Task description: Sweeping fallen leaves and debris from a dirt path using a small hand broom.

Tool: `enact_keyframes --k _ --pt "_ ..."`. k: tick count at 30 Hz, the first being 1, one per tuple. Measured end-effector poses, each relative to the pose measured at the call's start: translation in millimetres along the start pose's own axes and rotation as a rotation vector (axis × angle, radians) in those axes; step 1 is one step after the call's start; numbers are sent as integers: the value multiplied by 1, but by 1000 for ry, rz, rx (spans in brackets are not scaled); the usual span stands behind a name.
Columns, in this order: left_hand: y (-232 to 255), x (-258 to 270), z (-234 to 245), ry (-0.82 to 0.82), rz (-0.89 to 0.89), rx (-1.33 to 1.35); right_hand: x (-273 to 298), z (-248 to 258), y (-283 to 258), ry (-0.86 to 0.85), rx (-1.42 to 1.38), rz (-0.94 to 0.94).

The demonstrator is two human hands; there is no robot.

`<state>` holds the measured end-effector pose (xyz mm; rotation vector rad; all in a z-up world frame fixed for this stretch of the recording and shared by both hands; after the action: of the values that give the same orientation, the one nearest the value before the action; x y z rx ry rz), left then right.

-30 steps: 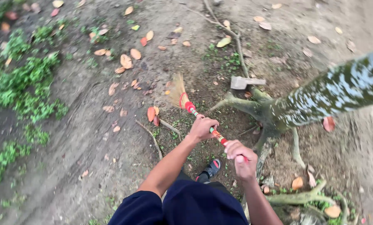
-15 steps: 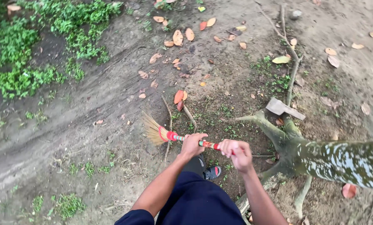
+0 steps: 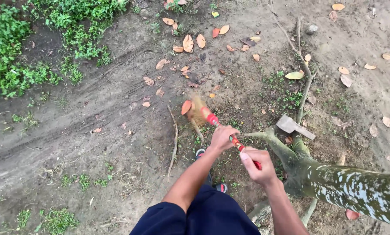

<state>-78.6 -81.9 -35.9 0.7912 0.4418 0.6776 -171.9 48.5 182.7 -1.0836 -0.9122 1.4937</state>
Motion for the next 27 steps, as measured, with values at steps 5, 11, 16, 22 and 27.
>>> enact_keyframes --k 5,11,16,22,27 --pt "9 -43 26 127 -139 92 -40 -28 -29 -153 308 99" --pt "29 -70 60 209 -149 133 -67 -33 -51 -46 297 210" --pt "30 -55 91 414 -103 50 -79 -32 -29 348 -292 258" --pt "15 -18 117 414 90 263 -104 -20 3 420 -677 376" --pt "-48 16 104 390 242 238 -133 -21 45 -129 -706 153"
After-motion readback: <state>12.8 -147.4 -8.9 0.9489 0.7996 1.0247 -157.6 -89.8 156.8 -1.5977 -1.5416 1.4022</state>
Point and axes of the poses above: each hand's wrist, its own x-axis away from the middle knuckle, its own z-axis out of the back of the hand, y = z × x, the point moved 1 cm from there along -x, towards the middle knuckle, and after that the axes turned 4 degrees about -y, right-handed, at the moved point
